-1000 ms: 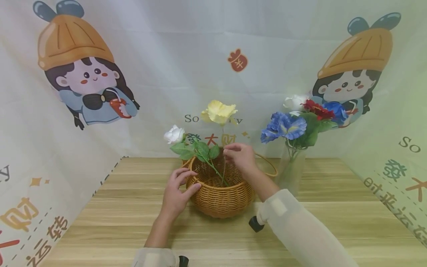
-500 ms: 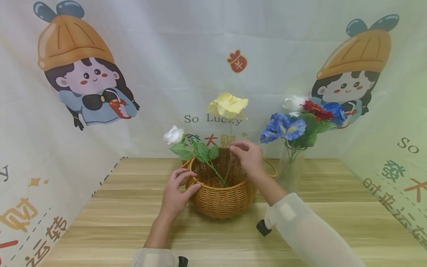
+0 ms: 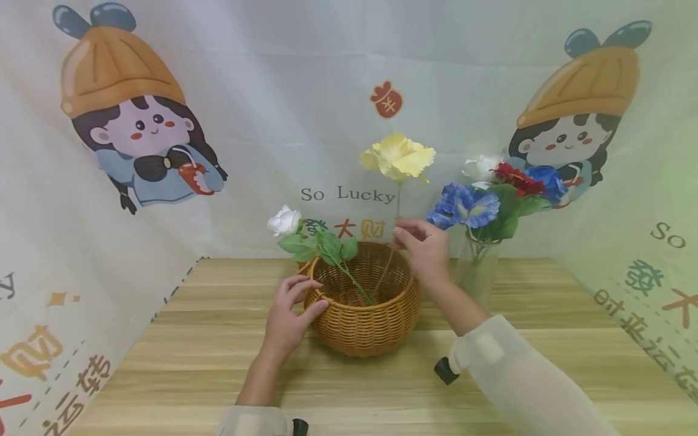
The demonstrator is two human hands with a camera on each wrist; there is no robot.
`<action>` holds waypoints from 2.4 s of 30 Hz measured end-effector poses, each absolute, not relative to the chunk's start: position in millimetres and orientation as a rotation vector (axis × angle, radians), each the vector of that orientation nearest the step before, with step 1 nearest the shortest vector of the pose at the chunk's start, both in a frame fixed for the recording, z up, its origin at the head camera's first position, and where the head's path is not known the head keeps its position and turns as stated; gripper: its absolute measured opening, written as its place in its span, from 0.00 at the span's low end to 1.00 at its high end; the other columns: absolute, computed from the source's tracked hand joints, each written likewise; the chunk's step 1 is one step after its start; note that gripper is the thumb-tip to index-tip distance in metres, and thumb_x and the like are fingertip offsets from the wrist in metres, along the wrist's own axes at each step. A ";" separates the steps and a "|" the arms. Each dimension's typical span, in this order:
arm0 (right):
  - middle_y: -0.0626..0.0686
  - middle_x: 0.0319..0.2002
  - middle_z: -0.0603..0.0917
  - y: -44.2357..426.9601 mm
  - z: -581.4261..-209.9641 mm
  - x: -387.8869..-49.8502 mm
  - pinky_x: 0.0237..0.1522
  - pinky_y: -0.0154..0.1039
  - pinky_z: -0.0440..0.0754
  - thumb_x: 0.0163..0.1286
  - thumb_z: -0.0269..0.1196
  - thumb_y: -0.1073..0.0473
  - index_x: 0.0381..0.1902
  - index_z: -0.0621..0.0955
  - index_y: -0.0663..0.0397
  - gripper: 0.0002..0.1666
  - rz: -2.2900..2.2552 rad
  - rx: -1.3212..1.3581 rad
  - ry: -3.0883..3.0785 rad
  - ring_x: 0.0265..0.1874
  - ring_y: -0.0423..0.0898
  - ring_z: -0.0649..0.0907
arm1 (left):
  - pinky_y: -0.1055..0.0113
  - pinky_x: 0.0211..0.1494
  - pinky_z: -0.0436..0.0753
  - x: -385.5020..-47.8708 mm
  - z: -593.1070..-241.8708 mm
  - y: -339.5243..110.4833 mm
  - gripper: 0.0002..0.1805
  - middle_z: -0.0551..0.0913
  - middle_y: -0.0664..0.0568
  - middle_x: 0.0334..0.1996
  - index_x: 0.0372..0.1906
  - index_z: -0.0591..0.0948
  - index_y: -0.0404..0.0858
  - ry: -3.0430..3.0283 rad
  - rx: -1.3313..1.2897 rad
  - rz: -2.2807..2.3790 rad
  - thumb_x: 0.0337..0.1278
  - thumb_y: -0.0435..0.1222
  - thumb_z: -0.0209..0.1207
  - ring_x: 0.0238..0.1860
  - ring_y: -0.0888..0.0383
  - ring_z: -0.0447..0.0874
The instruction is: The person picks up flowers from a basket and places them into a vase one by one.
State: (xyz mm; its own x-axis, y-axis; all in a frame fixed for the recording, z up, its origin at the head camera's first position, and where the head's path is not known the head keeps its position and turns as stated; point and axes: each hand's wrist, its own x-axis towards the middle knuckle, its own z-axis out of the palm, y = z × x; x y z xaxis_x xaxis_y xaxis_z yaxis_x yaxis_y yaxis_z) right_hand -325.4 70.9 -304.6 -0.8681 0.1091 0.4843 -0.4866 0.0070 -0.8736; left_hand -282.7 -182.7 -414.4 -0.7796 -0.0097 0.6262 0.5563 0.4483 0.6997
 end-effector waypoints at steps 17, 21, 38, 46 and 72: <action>0.46 0.25 0.85 102.1 -287.4 -324.7 0.31 0.35 0.84 0.63 0.67 0.69 0.40 0.83 0.75 0.11 1.779 0.382 -1.622 0.23 0.41 0.84 | 0.47 0.56 0.75 -283.0 -415.0 -181.8 0.17 0.73 0.47 0.57 0.47 0.83 0.41 -2.139 -0.451 -1.335 0.53 0.40 0.70 0.59 0.52 0.69; 0.45 0.24 0.85 111.5 -283.9 -322.3 0.30 0.34 0.84 0.63 0.67 0.70 0.39 0.83 0.75 0.10 1.765 0.375 -1.583 0.22 0.40 0.83 | 0.44 0.55 0.75 -283.0 -413.8 -181.5 0.16 0.73 0.46 0.57 0.46 0.84 0.41 -2.127 -0.458 -1.342 0.53 0.40 0.70 0.59 0.52 0.69; 0.46 0.27 0.85 156.5 -264.5 -322.5 0.31 0.28 0.81 0.63 0.66 0.71 0.39 0.85 0.68 0.06 1.673 0.210 -1.518 0.22 0.39 0.82 | 0.45 0.56 0.75 -280.7 -414.8 -182.4 0.15 0.73 0.47 0.57 0.46 0.84 0.44 -2.138 -0.455 -1.340 0.53 0.40 0.70 0.59 0.52 0.69; 0.44 0.28 0.85 171.3 -254.7 -328.5 0.31 0.29 0.80 0.64 0.66 0.67 0.40 0.85 0.64 0.07 1.638 0.122 -1.578 0.23 0.40 0.81 | 0.45 0.56 0.74 -281.8 -415.8 -180.6 0.14 0.73 0.49 0.56 0.46 0.84 0.45 -2.141 -0.447 -1.361 0.55 0.42 0.69 0.58 0.53 0.69; 0.52 0.37 0.85 187.7 -231.7 -338.7 0.42 0.29 0.79 0.66 0.65 0.66 0.45 0.84 0.67 0.11 1.398 0.093 -1.572 0.33 0.36 0.81 | 0.46 0.56 0.75 -282.4 -413.8 -180.6 0.14 0.73 0.49 0.56 0.46 0.83 0.45 -2.152 -0.450 -1.346 0.55 0.42 0.69 0.59 0.53 0.69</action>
State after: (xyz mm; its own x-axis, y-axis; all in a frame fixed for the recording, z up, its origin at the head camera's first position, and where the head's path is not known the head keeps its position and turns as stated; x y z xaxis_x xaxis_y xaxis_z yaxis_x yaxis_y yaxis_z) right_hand -338.7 187.7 -231.7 -0.5072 0.5209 0.6865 -0.6209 0.3316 -0.7103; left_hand -282.4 -180.6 -413.8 -0.7894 -0.0099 0.6138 0.5476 0.4406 0.7113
